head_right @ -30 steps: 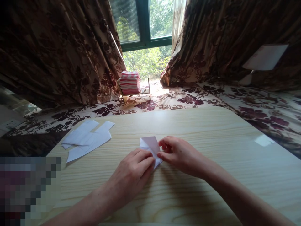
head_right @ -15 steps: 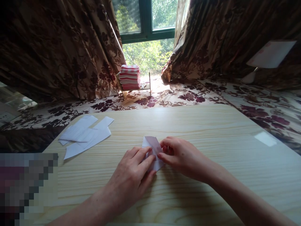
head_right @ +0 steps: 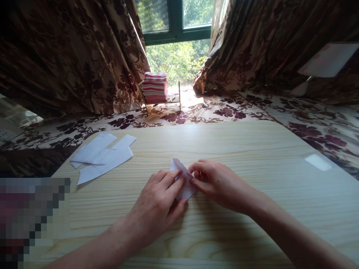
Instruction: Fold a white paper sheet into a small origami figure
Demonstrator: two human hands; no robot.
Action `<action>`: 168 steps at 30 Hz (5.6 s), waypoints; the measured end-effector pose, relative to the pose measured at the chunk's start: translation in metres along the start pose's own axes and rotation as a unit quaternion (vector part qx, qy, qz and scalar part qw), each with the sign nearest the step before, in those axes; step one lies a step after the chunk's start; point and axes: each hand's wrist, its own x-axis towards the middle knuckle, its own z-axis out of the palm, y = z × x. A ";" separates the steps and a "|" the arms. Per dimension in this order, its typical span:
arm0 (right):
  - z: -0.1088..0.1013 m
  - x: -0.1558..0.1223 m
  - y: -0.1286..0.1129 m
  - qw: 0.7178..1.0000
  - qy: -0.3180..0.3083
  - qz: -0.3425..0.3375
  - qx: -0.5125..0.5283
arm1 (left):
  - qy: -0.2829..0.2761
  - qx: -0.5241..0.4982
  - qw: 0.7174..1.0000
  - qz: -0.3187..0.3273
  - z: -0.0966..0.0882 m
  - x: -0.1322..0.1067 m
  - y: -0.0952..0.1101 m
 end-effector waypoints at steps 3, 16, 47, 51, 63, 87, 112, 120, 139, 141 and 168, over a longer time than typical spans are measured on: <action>0.000 0.000 0.000 1.000 -0.002 -0.004 -0.010 | 0.003 0.003 1.000 -0.005 0.001 -0.001 0.000; -0.004 -0.002 -0.006 0.999 -0.036 -0.003 -0.022 | 0.019 -0.015 1.000 -0.015 0.002 -0.002 0.000; -0.003 -0.001 0.001 0.997 -0.038 -0.030 -0.063 | 0.007 -0.041 0.998 -0.051 -0.002 0.000 0.002; -0.001 0.000 0.003 0.998 -0.026 -0.019 -0.059 | 0.000 -0.032 0.998 -0.054 -0.003 0.001 0.003; 0.011 0.006 0.004 0.995 0.088 -0.032 -0.033 | 0.120 -0.021 0.989 -0.080 -0.018 0.013 -0.011; -0.001 -0.011 -0.009 0.989 -0.047 0.013 -0.138 | 0.135 -0.015 0.986 -0.101 -0.027 0.033 -0.007; -0.008 0.002 0.016 0.997 0.041 0.065 -0.001 | -0.043 0.055 0.998 0.004 -0.004 0.007 0.010; -0.010 0.000 0.005 0.997 -0.017 0.073 0.017 | -0.041 0.028 0.999 -0.013 -0.005 0.006 0.008; -0.001 -0.001 0.005 0.999 -0.015 0.030 -0.031 | -0.044 -0.016 0.998 -0.048 -0.004 0.006 0.005; -0.001 -0.001 0.005 0.999 -0.011 0.029 -0.038 | -0.035 -0.014 0.998 -0.042 -0.003 0.004 0.005; -0.004 0.001 0.005 0.999 -0.013 0.024 -0.033 | -0.035 0.004 0.999 -0.032 -0.004 0.004 0.007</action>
